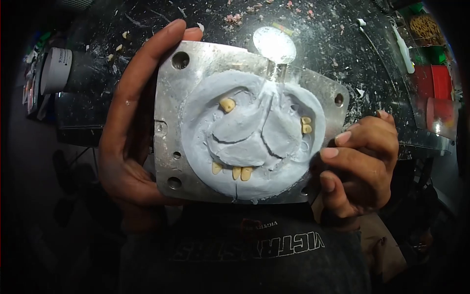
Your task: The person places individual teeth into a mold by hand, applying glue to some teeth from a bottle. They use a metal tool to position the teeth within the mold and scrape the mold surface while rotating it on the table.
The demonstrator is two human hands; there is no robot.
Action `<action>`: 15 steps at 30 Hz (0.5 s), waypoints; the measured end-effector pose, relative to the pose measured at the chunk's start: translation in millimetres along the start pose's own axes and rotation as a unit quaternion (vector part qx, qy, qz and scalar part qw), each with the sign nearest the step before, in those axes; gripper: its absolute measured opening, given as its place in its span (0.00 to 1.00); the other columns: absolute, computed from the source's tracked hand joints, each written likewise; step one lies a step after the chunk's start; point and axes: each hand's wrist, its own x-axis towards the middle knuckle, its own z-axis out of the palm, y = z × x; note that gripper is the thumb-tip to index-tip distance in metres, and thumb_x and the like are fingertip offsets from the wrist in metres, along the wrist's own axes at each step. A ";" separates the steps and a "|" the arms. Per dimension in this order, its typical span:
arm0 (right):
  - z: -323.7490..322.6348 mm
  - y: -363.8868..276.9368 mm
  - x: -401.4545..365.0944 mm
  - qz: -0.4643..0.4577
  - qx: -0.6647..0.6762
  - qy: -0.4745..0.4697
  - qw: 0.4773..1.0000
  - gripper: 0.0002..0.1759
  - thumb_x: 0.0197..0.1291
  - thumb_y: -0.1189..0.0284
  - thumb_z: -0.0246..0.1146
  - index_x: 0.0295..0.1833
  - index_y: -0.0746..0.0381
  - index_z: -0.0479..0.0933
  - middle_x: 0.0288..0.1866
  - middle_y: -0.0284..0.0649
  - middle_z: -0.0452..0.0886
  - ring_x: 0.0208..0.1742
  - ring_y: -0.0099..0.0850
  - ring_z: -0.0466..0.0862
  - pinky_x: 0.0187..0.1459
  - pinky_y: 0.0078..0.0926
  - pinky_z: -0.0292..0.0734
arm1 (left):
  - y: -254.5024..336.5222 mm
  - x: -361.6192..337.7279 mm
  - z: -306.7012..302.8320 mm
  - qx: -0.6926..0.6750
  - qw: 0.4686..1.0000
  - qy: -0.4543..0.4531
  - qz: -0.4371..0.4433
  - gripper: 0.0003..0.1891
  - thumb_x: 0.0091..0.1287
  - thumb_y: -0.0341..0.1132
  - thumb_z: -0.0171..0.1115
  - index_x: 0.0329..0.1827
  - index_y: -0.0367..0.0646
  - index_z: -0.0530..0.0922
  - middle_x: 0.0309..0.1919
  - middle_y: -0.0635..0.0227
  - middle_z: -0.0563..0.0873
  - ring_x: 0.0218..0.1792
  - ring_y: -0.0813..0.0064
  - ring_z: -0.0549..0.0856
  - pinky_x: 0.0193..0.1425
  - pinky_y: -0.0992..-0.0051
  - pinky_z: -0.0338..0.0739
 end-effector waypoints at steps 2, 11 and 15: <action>-3.2 9.1 0.9 -0.011 0.016 -0.015 1.000 0.26 0.63 0.53 0.71 0.56 0.64 0.83 0.58 0.54 0.81 0.60 0.43 0.81 0.72 0.50 0.62 | 2.7 0.9 -2.2 0.023 0.999 -0.035 -0.006 0.64 0.42 0.37 0.90 0.80 0.21 0.58 0.79 0.38 0.67 0.80 0.54 0.70 0.84 0.59 0.64; 5.2 -2.5 11.4 0.078 -0.086 -0.042 0.992 0.46 0.62 0.36 0.66 0.67 0.67 0.79 0.66 0.50 0.84 0.70 0.39 0.81 0.83 0.47 0.42 | 8.6 8.1 -17.4 0.003 0.994 -0.102 -0.028 0.67 0.47 0.34 0.88 0.83 0.20 0.47 0.81 0.31 0.59 0.82 0.49 0.64 0.85 0.57 0.61; 3.5 -12.6 4.5 0.062 -0.100 -0.004 0.993 0.46 0.56 0.32 0.68 0.61 0.63 0.84 0.47 0.38 0.83 0.52 0.33 0.82 0.81 0.48 0.46 | 15.9 11.1 -22.5 0.031 0.997 -0.037 -0.061 0.53 0.63 0.34 0.75 0.84 0.24 0.49 0.79 0.32 0.64 0.81 0.50 0.67 0.86 0.57 0.58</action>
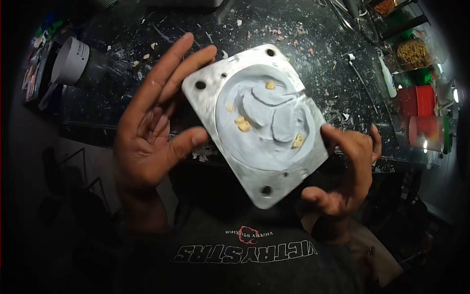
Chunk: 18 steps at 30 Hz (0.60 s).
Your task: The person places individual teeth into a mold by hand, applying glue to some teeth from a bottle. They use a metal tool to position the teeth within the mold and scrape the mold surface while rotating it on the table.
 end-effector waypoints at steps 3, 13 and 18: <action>-7.7 -23.7 -6.7 -0.039 -0.012 -0.039 0.998 0.30 0.55 0.40 0.74 0.53 0.51 0.91 0.36 0.26 0.74 0.42 0.23 0.76 0.79 0.45 0.48 | -0.5 1.3 6.4 0.056 0.996 0.062 0.032 0.42 0.71 0.35 0.63 0.84 0.25 0.54 0.77 0.35 0.69 0.79 0.52 0.71 0.85 0.59 0.59; -11.0 13.5 117.6 -0.139 0.083 -0.105 0.981 0.21 0.48 0.83 0.78 0.51 0.64 0.88 0.46 0.39 0.89 0.48 0.29 0.87 0.50 0.27 0.82 | -3.6 -8.3 14.7 0.207 0.975 -0.044 0.066 0.74 0.32 0.52 0.94 0.83 0.29 0.58 0.76 0.38 0.72 0.76 0.51 0.75 0.80 0.59 0.68; 7.9 22.0 162.6 -0.160 0.100 -0.188 0.964 0.24 0.53 0.77 0.80 0.57 0.63 0.86 0.52 0.38 0.90 0.54 0.33 0.90 0.59 0.31 0.83 | -2.7 -5.9 14.4 0.180 0.980 -0.033 0.074 0.71 0.31 0.51 0.94 0.81 0.29 0.64 0.74 0.43 0.75 0.75 0.55 0.77 0.79 0.60 0.69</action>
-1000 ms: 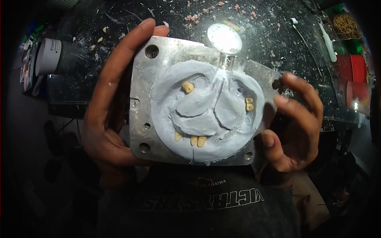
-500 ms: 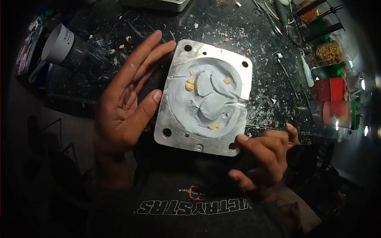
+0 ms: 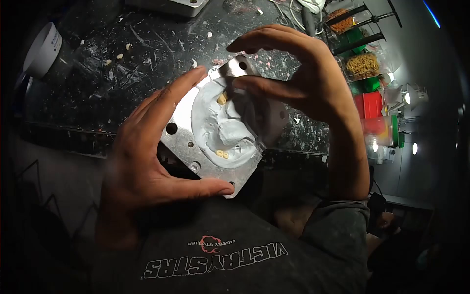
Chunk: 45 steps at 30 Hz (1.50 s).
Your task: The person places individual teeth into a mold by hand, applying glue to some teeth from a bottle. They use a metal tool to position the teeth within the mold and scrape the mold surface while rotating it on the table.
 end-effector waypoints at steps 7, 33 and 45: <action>-5.0 3.9 14.8 -0.021 -0.057 -0.076 0.995 0.17 0.53 0.65 0.80 0.49 0.55 0.90 0.42 0.40 0.92 0.42 0.40 0.92 0.48 0.34 0.87 | -0.1 2.9 -7.0 -0.001 1.000 -0.023 -0.004 0.66 0.33 0.47 0.94 0.79 0.28 0.67 0.73 0.45 0.78 0.73 0.57 0.78 0.78 0.62 0.71; -5.6 19.6 10.7 -0.063 -0.041 -0.132 0.988 0.23 0.52 0.67 0.80 0.55 0.56 0.88 0.50 0.35 0.91 0.56 0.38 0.89 0.78 0.46 0.65 | 6.5 4.7 -6.0 -0.030 0.998 -0.036 -0.050 0.64 0.36 0.42 0.93 0.79 0.28 0.66 0.73 0.47 0.77 0.73 0.59 0.78 0.78 0.65 0.68; 53.2 4.6 105.2 -0.192 -0.053 -0.011 0.980 0.13 0.64 0.70 0.68 0.53 0.56 0.89 0.44 0.42 0.92 0.45 0.44 0.91 0.48 0.39 0.86 | 5.3 3.1 -7.3 0.102 0.995 -0.001 -0.008 0.59 0.41 0.56 0.90 0.74 0.31 0.71 0.64 0.44 0.82 0.64 0.46 0.84 0.70 0.57 0.77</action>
